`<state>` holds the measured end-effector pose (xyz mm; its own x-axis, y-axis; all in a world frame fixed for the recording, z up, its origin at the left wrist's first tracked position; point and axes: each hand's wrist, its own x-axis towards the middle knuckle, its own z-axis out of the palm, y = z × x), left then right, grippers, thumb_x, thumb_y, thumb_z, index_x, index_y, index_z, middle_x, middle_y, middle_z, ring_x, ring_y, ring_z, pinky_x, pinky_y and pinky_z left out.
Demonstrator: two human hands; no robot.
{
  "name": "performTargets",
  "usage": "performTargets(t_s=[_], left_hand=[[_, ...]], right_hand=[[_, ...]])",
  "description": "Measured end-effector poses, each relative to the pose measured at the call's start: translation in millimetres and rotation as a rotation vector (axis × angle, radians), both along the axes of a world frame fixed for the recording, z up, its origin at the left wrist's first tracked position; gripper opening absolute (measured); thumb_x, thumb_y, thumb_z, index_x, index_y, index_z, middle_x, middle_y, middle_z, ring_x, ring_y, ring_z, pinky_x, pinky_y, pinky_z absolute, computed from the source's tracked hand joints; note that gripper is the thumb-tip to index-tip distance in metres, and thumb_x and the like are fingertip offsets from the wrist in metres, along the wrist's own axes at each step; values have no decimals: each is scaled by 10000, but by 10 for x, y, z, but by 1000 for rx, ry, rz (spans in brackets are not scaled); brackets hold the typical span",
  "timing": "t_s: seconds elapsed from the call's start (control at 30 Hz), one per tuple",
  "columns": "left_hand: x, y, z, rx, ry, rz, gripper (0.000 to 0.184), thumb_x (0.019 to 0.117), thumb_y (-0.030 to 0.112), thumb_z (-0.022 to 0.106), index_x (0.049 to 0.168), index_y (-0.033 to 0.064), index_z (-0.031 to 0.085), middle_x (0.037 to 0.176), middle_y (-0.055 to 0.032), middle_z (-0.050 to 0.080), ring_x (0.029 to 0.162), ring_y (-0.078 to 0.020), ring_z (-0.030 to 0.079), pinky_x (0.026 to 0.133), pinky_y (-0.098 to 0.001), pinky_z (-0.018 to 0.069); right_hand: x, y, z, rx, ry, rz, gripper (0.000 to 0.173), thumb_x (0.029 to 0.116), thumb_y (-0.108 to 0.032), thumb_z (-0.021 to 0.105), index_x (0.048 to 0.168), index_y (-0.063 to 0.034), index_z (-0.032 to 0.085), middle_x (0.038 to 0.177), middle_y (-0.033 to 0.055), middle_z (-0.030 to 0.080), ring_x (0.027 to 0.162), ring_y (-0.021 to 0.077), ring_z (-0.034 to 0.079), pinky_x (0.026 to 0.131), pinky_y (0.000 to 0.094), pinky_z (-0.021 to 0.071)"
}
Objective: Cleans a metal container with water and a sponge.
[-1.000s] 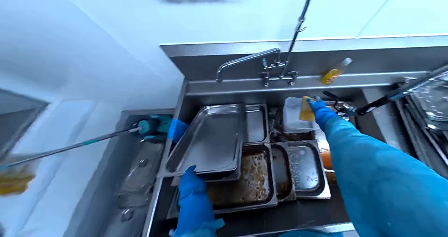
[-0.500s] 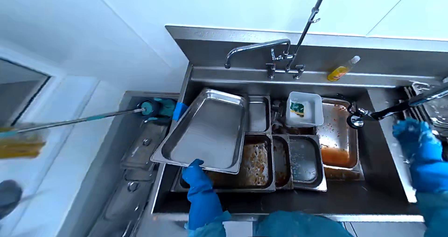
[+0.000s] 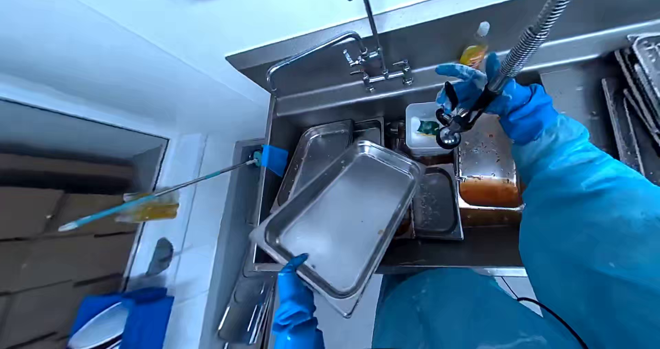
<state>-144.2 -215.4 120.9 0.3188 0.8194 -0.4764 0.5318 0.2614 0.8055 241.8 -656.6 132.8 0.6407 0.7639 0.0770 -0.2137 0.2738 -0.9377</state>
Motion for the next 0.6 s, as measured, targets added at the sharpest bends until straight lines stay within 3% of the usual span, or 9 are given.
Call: performTargets(t_s=[0.07, 0.1, 0.13, 0.17, 0.2, 0.33, 0.47, 0.53, 0.6], left_hand=[[61, -197, -222, 3, 75, -82, 302, 845, 38, 666, 1131, -47, 617, 980, -194, 665, 845, -271, 653, 703, -481, 562], [104, -259, -328, 6, 122, -134, 347, 832, 34, 685, 1160, -60, 621, 1027, -223, 669, 899, -303, 655, 747, -515, 558], [148, -294, -428, 9, 156, -179, 393, 820, 28, 704, 1192, -68, 621, 1071, -245, 669, 953, -328, 652, 787, -539, 549], [198, -301, -517, 15, 176, -227, 425, 819, 28, 720, 1220, -68, 615, 1103, -254, 668, 988, -340, 651, 815, -549, 545], [254, -263, -624, 19, 180, -278, 474, 812, 28, 728, 1260, -63, 603, 1134, -260, 668, 1017, -349, 654, 839, -556, 548], [455, 60, -1067, 29, 233, -491, 531, 820, 1, 696, 1334, -35, 569, 1214, -263, 645, 1107, -365, 634, 909, -574, 535], [573, 366, -1390, 291, 404, -603, 532, 894, 34, 718, 1398, -6, 554, 1285, -287, 634, 1226, -426, 603, 1026, -623, 474], [565, 355, -1384, 480, 315, -595, 685, 902, 65, 719, 1533, 101, 453, 1414, -226, 589, 1325, -390, 559, 1097, -603, 441], [462, 339, -1347, 714, 184, -587, 642, 942, 149, 697, 1540, 184, 465, 1530, -151, 503, 1423, -343, 466, 1149, -563, 399]], right_hand=[[-313, -198, 156, -51, -25, -126, 616, 1063, -518, 351, 1609, -250, 251, 1036, 91, 729, 830, 196, 707, 749, 344, 594], [-481, -351, 209, -66, -24, -148, 654, 1043, -450, 482, 1618, -293, 215, 1048, 86, 732, 815, 195, 707, 727, 339, 594], [-676, -522, 234, -67, -39, -136, 834, 947, -513, 651, 1627, -315, 209, 1104, 76, 723, 843, 188, 702, 722, 326, 594], [-881, -660, 274, -77, -84, -118, 1093, 761, -592, 821, 1632, -300, 228, 1168, 60, 704, 884, 170, 688, 718, 298, 593], [-1072, -751, 358, -124, -150, -110, 1245, 637, -635, 886, 1624, -237, 242, 1195, 40, 676, 928, 149, 673, 750, 279, 591], [-1525, -945, 352, -383, -258, -345, 994, 691, -400, 835, 1555, -163, 403, 1129, 48, 686, 858, 135, 669, 738, 285, 588], [-1866, -812, 203, -375, -227, -582, 907, 730, -236, 755, 1558, -141, 398, 1182, 70, 657, 959, 148, 655, 825, 295, 572], [-1983, -655, 175, -377, -179, -613, 877, 741, -185, 721, 1557, -145, 402, 1199, 64, 662, 980, 145, 664, 844, 298, 578], [-2090, -453, 141, -372, -139, -622, 833, 755, -200, 710, 1541, -154, 438, 1177, 61, 673, 942, 148, 671, 822, 311, 587]])
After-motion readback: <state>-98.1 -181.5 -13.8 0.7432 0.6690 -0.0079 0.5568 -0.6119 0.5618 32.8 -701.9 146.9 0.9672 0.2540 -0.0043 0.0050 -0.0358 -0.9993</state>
